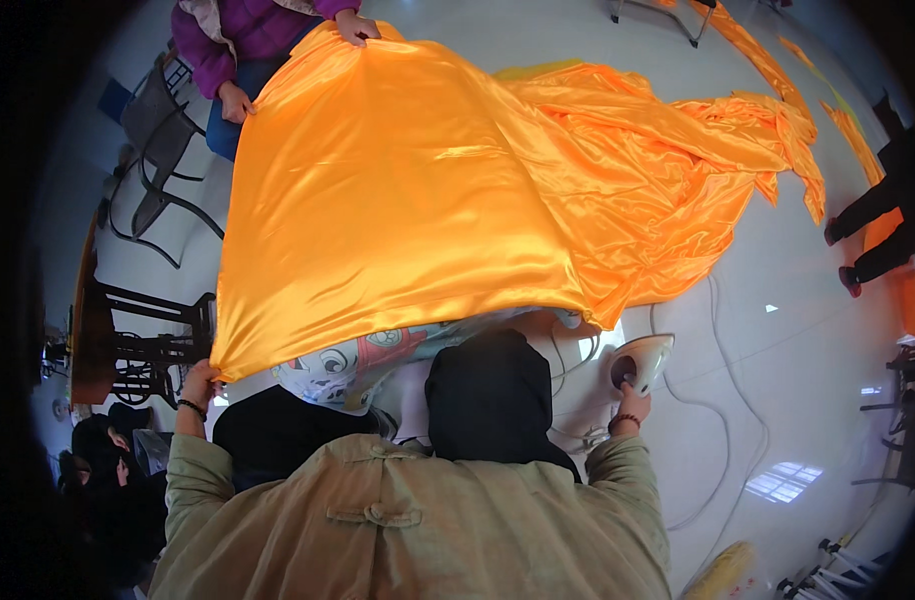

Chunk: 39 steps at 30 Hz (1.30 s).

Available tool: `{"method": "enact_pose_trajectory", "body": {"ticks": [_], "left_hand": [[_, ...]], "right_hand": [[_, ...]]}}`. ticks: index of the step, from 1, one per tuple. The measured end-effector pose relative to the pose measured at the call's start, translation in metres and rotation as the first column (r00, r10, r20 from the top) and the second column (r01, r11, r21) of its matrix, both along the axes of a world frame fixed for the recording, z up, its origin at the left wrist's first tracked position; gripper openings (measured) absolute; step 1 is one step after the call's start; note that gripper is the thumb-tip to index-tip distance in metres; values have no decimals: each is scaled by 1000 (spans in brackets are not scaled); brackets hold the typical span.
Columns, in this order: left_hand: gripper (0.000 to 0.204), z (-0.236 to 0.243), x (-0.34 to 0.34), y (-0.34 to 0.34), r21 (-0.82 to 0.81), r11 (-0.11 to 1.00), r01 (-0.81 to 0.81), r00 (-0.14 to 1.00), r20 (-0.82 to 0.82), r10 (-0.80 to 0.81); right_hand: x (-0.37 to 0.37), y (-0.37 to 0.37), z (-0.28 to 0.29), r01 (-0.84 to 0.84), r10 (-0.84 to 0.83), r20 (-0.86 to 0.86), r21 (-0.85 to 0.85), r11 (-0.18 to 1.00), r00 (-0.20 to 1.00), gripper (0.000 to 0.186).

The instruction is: The person irons a large orange fabric laid on a padded surface. They use a steam iron to smooth the material, periodically lifting and repositioning the fabric to access different areas.

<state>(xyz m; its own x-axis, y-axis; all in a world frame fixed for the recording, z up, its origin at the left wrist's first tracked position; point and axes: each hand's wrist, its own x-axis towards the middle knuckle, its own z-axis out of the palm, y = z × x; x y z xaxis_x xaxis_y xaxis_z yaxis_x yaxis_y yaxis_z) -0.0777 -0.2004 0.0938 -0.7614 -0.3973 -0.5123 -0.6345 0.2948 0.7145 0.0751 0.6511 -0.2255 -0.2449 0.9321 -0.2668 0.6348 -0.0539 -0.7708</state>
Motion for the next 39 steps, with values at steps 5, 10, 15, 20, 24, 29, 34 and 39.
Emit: {"method": "enact_pose_trajectory", "body": {"ticks": [5, 10, 15, 20, 24, 29, 34, 39], "left_hand": [[4, 10, 8, -27, -117, 912, -394, 912, -173, 372], [15, -13, -5, -32, 199, 824, -530, 818, -134, 559], [19, -52, -18, -32, 526, 672, -522, 735, -123, 667], [20, -73, -18, -41, 362, 647, -671, 623, -197, 757], [15, -81, -22, -50, 441, 643, -626, 600, -253, 758], [15, -90, -18, -57, 451, 659, -602, 642, -218, 735], [15, -95, -11, -59, 519, 662, -541, 660, -225, 717], [13, -95, -6, -68, 433, 690, -579, 695, -180, 696]], "right_hand": [[-27, 21, 53, -81, -22, -237, -418, 905, 971, 28], [-15, -8, 105, -70, -8, -269, -279, 958, 963, 18], [-48, 4, 205, -418, 420, -21, 75, 906, 907, 18], [-109, -12, 357, -690, 748, 210, 594, 413, 630, 42], [-171, -64, 453, -699, 828, 342, 711, 81, 444, 53], [-254, -167, 498, -705, 833, 528, 654, -273, 167, 26], [-314, -281, 493, -766, 743, 651, 393, -508, -159, 25], [-346, -330, 468, -683, 650, 715, 340, -646, -259, 24]]}}
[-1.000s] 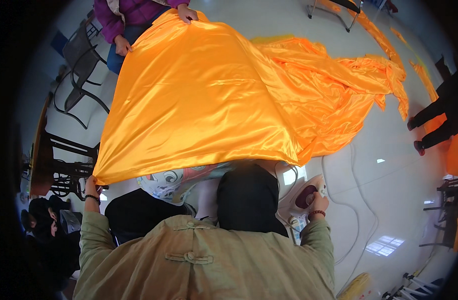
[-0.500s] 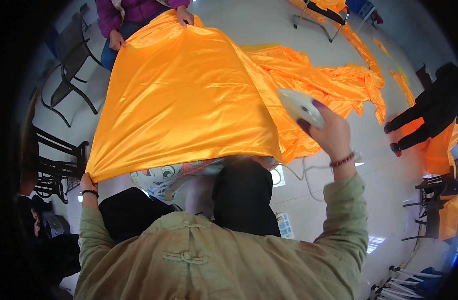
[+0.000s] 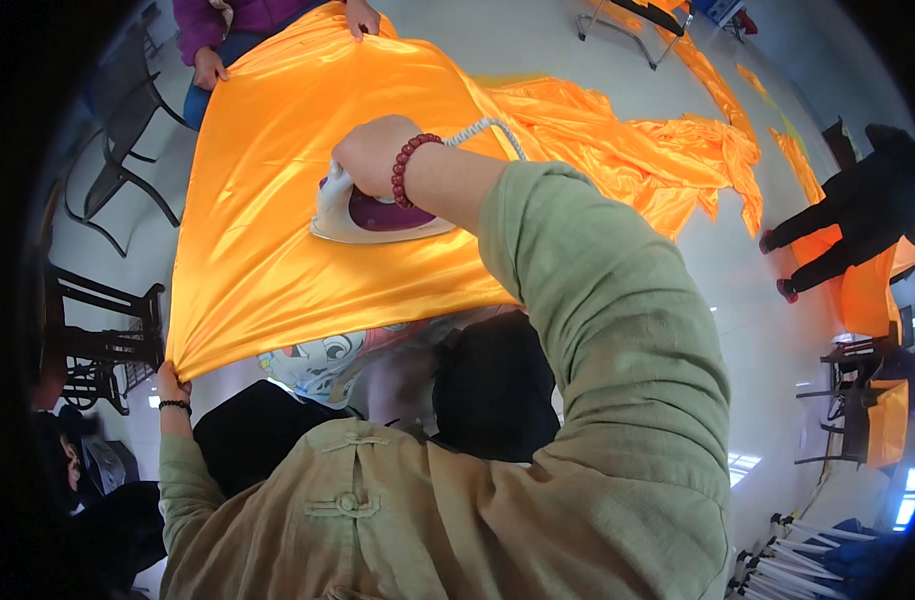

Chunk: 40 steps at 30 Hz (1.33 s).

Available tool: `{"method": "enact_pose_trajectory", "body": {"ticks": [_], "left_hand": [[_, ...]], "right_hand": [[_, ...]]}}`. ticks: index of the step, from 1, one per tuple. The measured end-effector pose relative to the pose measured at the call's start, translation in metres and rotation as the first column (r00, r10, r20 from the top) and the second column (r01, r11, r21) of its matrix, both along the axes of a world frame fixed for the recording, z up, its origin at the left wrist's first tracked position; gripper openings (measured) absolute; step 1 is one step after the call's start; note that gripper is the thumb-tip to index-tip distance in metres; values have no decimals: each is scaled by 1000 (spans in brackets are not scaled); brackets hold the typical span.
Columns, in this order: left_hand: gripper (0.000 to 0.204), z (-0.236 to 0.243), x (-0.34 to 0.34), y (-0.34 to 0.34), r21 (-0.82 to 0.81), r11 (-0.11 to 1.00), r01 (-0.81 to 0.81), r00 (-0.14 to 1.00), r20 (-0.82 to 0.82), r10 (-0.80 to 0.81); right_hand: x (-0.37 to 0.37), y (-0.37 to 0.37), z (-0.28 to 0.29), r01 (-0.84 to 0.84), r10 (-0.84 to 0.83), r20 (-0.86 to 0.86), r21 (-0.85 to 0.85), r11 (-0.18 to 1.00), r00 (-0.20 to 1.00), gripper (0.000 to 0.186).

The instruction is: The person irons a large orange fabric laid on a padded surface. They use a steam iron to smooth the material, periodically lifting and repositioning the fabric to access different areas.

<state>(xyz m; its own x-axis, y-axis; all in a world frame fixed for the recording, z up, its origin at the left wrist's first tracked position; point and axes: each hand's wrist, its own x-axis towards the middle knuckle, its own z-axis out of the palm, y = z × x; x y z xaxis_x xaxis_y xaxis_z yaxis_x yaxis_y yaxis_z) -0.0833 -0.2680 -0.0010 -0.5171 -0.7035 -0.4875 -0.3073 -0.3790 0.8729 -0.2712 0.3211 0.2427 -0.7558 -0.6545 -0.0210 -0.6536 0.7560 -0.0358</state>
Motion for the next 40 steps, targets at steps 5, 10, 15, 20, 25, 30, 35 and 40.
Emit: {"method": "enact_pose_trajectory", "body": {"ticks": [5, 10, 15, 20, 25, 30, 35, 40], "left_hand": [[10, 5, 6, 0, -63, 998, -9, 997, 70, 14], [11, 14, 10, 11, -108, 994, 24, 995, 98, -13], [11, 12, 11, 12, -112, 993, 39, 994, 105, -27], [6, -2, 13, -4, -49, 998, 47, 995, 92, -42], [13, -25, 1, -17, 131, 972, 196, 981, -34, -193], [31, -22, -8, 9, 205, 944, 259, 946, -250, -205], [28, 6, -2, 35, 57, 994, 93, 992, -89, -88], [22, 3, 8, 24, 64, 997, 36, 999, 10, -37]], "right_hand": [[-48, 51, -3, 94, -94, -9, 1, 996, 995, 28], [-71, 139, -3, 382, -381, -25, 85, 920, 924, 28], [-73, 203, -18, 535, -536, -4, 59, 843, 844, 29], [-52, 232, -19, 642, -638, -81, 46, 765, 766, 27], [-28, 207, 10, 592, -583, -163, 11, 806, 796, 29], [-30, 103, 33, 439, -450, -151, -100, 893, 880, 33], [-42, -19, 11, 274, -272, 34, -132, 953, 962, 27], [-82, -109, -3, 202, -206, -43, -85, 976, 978, 30]]}}
